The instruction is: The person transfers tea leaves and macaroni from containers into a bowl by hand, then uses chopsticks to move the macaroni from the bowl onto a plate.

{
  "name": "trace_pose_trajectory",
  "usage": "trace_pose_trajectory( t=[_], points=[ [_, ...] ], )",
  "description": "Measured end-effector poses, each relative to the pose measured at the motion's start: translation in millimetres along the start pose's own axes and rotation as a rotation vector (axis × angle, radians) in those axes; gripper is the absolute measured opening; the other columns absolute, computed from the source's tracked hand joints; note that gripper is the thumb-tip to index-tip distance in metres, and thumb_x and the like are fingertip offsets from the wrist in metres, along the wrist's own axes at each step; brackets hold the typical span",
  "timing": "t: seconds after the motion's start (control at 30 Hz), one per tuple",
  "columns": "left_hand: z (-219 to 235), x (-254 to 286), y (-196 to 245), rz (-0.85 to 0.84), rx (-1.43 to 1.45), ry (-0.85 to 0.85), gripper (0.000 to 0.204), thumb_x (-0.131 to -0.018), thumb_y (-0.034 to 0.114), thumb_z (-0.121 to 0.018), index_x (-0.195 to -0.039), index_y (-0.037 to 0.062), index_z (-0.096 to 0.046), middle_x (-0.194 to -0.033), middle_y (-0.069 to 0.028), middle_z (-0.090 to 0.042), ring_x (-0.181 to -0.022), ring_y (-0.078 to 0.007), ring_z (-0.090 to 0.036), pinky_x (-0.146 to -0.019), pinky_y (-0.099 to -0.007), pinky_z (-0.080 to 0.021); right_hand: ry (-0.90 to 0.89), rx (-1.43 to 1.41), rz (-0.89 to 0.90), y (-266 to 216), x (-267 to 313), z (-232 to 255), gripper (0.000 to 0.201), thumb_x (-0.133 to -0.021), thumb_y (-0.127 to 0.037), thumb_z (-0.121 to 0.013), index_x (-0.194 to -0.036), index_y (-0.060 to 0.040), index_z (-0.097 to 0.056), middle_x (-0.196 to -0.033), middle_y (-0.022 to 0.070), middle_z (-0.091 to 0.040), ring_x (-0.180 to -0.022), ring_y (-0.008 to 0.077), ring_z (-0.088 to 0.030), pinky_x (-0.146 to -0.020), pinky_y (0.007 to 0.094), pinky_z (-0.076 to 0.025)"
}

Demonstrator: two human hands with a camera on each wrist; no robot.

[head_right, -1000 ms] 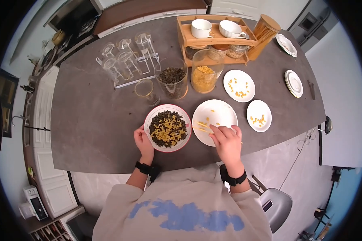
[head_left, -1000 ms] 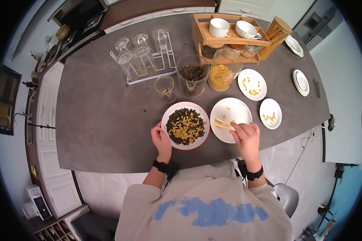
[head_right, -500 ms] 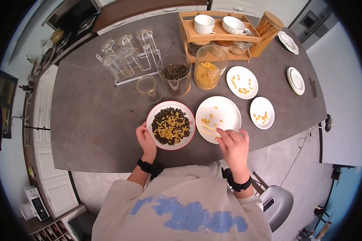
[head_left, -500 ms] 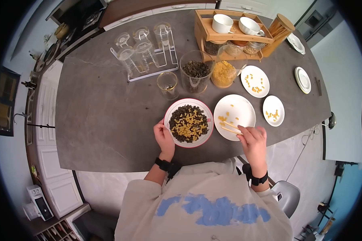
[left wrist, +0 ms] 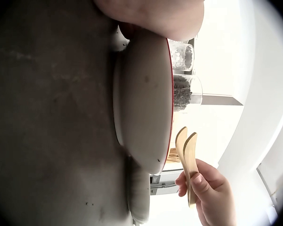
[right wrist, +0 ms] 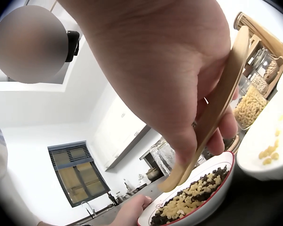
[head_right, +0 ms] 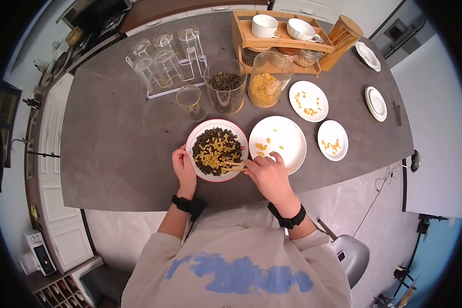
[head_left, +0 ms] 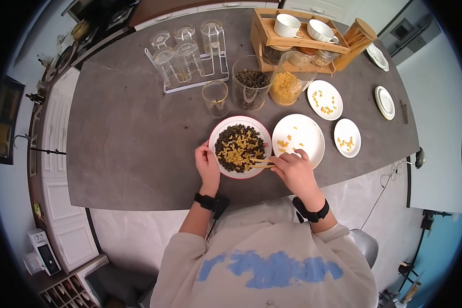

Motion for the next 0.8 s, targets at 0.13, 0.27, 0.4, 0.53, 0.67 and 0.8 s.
trace_pose_trajectory(
  t=[0.13, 0.27, 0.4, 0.53, 0.67, 0.8],
  points=[
    [-2.0, 0.5, 2.8, -0.003, -0.002, 0.011, 0.008, -0.094, -0.004, -0.039, -0.099, 0.0016, -0.042, -0.119, -0.0174, -0.053, -0.106, -0.0185, -0.053, -0.096, -0.0313, -0.042, 0.029, 0.020, -0.015, -0.6, 1.8, -4.3, 0.023, -0.077, -0.021, -0.069, -0.099, -0.0147, -0.065, -0.076, 0.0019, -0.058, -0.076, 0.0191, -0.061, -0.088, 0.0397, -0.041],
    [-1.6, -0.7, 2.8, -0.024, -0.012, 0.007, 0.008, -0.094, -0.003, -0.039, -0.099, 0.0028, -0.043, -0.118, -0.0168, -0.054, -0.105, -0.0180, -0.054, -0.096, -0.0314, -0.043, 0.011, 0.053, -0.048, 1.6, 2.1, -14.9, 0.022, -0.077, -0.022, -0.069, -0.097, -0.0139, -0.065, -0.075, 0.0028, -0.058, -0.074, 0.0197, -0.061, -0.084, 0.0386, -0.042],
    [-0.1, -1.0, 0.2, -0.018, -0.013, 0.006, 0.008, -0.094, -0.003, -0.039, -0.099, 0.0028, -0.044, -0.118, -0.0161, -0.054, -0.105, -0.0178, -0.054, -0.096, -0.0312, -0.043, -0.014, 0.087, -0.034, -1.4, -1.1, -23.5, 0.020, -0.077, -0.023, -0.069, -0.094, -0.0131, -0.065, -0.074, 0.0033, -0.058, -0.073, 0.0205, -0.061, -0.083, 0.0378, -0.042],
    [1.0, -2.5, -0.8, -0.002, -0.035, 0.003, 0.007, -0.095, -0.002, -0.040, -0.099, 0.0027, -0.044, -0.117, -0.0155, -0.055, -0.104, -0.0170, -0.054, -0.095, -0.0306, -0.043, -0.032, 0.137, -0.002, -5.6, -8.8, -30.7, 0.017, -0.076, -0.023, -0.069, -0.088, -0.0120, -0.064, -0.075, 0.0041, -0.059, -0.074, 0.0208, -0.062, -0.081, 0.0375, -0.043],
    [1.1, -4.3, 3.0, 0.039, -0.015, -0.005, 0.006, -0.095, -0.001, -0.041, -0.098, 0.0026, -0.045, -0.116, -0.0147, -0.056, -0.102, -0.0161, -0.054, -0.093, -0.0299, -0.043, -0.059, 0.173, 0.035, -9.4, -17.5, -34.6, 0.016, -0.075, -0.021, -0.068, -0.088, -0.0127, -0.064, -0.075, 0.0037, -0.059, -0.074, 0.0201, -0.062, -0.082, 0.0376, -0.043],
    [1.8, -5.9, 1.6, 0.024, -0.017, -0.016, 0.006, -0.095, -0.001, -0.041, -0.098, 0.0026, -0.045, -0.114, -0.0143, -0.057, -0.101, -0.0159, -0.055, -0.092, -0.0294, -0.044, -0.082, 0.196, 0.041, -7.2, -23.6, -39.0, 0.022, -0.075, -0.019, -0.069, -0.096, -0.0149, -0.066, -0.074, 0.0023, -0.058, -0.076, 0.0194, -0.061, -0.084, 0.0364, -0.042]
  ],
)
Point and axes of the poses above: each hand's wrist, its own x-axis away from the middle knuckle, its own z-axis out of the back of the hand, y = z × x, the point moved 5 cm from there along -x, towards the middle knuckle
